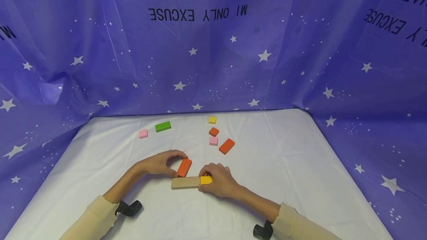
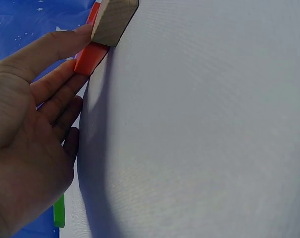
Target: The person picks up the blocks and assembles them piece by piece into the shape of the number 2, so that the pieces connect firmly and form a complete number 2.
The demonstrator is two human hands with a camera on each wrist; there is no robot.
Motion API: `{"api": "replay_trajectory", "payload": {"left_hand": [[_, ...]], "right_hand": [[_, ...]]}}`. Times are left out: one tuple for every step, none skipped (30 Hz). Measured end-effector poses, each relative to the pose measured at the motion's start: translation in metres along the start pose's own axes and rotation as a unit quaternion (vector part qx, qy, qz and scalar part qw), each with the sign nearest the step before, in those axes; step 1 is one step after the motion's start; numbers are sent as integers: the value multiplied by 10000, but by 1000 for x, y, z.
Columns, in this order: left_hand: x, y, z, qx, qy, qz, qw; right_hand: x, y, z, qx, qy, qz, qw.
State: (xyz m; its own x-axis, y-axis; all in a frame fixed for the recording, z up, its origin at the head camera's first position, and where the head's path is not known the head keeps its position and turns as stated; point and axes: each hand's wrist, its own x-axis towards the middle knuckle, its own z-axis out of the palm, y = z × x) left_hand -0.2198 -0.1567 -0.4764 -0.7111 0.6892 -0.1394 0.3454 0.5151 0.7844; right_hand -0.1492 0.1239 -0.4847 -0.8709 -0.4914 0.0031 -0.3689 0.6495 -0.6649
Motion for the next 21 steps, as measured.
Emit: {"api": "replay_trajectory", "payload": {"left_hand": [[0,0,0,-7,-1,0,10000],[0,0,0,-18,-1,1,10000],[-1,0,0,-27,0,0,10000],[-1,0,0,-35,5,-1,10000],[-1,0,0,-41,6,-4,10000],[-1,1,0,-40,10,-13,10000],[-1,0,1,-34,16,-23,10000],[-1,1,1,-29,25,-30,10000],[-2,1,1,-25,32,-48,10000],[-2,1,1,-30,42,-40,10000],[-2,1,1,-57,51,-34,10000],[-2,1,2,-88,72,-30,9999],[-2,1,2,-141,96,-4,9999],[-3,2,2,-186,131,25,9997],[-3,2,3,-228,171,45,9996],[-4,2,3,-262,226,72,9994],[-5,2,4,-305,287,82,9991],[-6,2,5,-318,365,92,9988],[-7,3,5,-339,436,99,9984],[-8,3,6,-351,508,80,9981],[-10,3,7,-361,571,61,9977]], "right_hand": [[0,0,0,0,1,-3,10000],[0,0,0,-1,2,-9,10000],[0,-1,0,0,2,-10,10000],[0,-1,0,2,0,-10,10000],[0,-1,-1,6,-4,-10,10000],[-1,-1,-1,9,-3,-12,10000],[-1,-1,-1,12,-2,-11,10000],[-1,-2,-1,18,0,-19,10000],[-1,-2,-1,28,-2,-24,10000],[-1,-2,-1,34,-6,-29,10000],[-1,-2,-1,41,-10,-34,10000],[-1,-1,-1,45,-13,-34,10000],[-1,-1,-1,40,-14,-34,10000],[-1,-1,-1,40,-18,-28,10000],[-1,0,0,36,-19,-19,10000],[-1,0,0,28,-18,-11,10000],[0,0,0,24,-15,-4,10000],[0,0,0,17,-11,-6,10000],[0,1,1,14,-7,-10,10000],[0,1,1,20,-5,-13,10000],[0,1,1,14,0,-19,10000]]}}
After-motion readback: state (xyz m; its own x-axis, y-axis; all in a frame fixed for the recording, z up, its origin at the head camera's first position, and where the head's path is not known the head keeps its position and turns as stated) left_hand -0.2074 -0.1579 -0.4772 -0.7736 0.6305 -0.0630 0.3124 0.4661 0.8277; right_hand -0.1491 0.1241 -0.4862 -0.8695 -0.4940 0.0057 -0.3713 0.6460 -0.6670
